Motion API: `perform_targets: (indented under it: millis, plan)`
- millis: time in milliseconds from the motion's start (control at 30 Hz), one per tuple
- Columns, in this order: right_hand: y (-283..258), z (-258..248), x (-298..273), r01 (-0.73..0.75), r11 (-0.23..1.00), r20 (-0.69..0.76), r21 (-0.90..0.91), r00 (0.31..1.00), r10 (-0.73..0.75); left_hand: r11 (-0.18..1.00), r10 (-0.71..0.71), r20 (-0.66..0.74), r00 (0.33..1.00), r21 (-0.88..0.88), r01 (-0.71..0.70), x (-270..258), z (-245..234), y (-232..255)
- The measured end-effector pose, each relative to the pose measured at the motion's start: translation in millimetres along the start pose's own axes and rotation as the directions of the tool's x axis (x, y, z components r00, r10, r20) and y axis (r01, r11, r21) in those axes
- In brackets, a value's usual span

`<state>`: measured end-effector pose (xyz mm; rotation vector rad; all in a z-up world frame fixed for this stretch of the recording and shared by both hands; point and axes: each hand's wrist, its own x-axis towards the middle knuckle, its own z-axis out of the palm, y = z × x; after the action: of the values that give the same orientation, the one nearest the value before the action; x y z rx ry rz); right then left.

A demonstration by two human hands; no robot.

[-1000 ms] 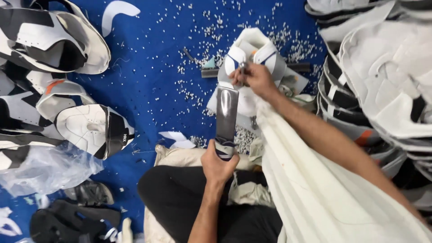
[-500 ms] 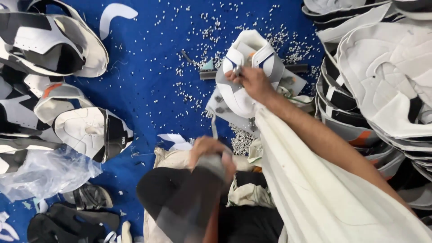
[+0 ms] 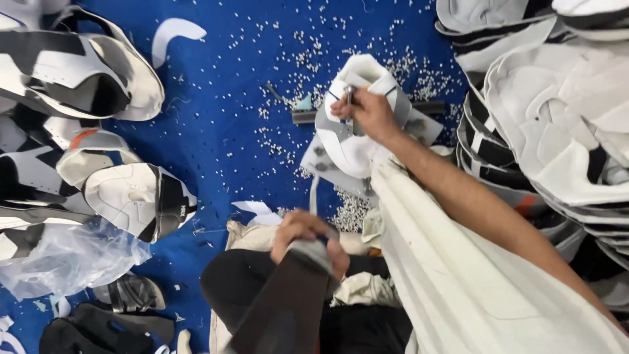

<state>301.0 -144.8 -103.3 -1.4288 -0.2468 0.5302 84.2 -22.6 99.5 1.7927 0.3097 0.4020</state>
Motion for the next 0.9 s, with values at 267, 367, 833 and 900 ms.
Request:
perform_targets:
  millis: [267,367,833,900]
  plan:
    - [23.1,-2.8,-4.6,0.375,0.713,0.147,-0.592,0.92,-0.362,0.833,-0.298,-0.012,0.955,0.486,0.266,-20.3,10.5,-80.5]
    - [14.7,-0.9,9.8,0.044,0.985,-0.094,0.164,0.995,-0.029,0.905,-0.27,-0.059,0.961,0.326,0.274,-11.6,-1.0,-26.1]
    - [11.2,-13.0,28.4,-0.003,0.989,-0.108,0.147,0.994,0.019,0.915,-0.275,-0.02,0.961,0.301,0.268,-13.7,7.2,-52.5]
    - [8.8,-10.9,34.1,-0.024,0.994,-0.104,0.103,0.994,0.034,0.958,-0.097,-0.019,0.995,0.27,0.098,3.6,-0.8,-12.7]
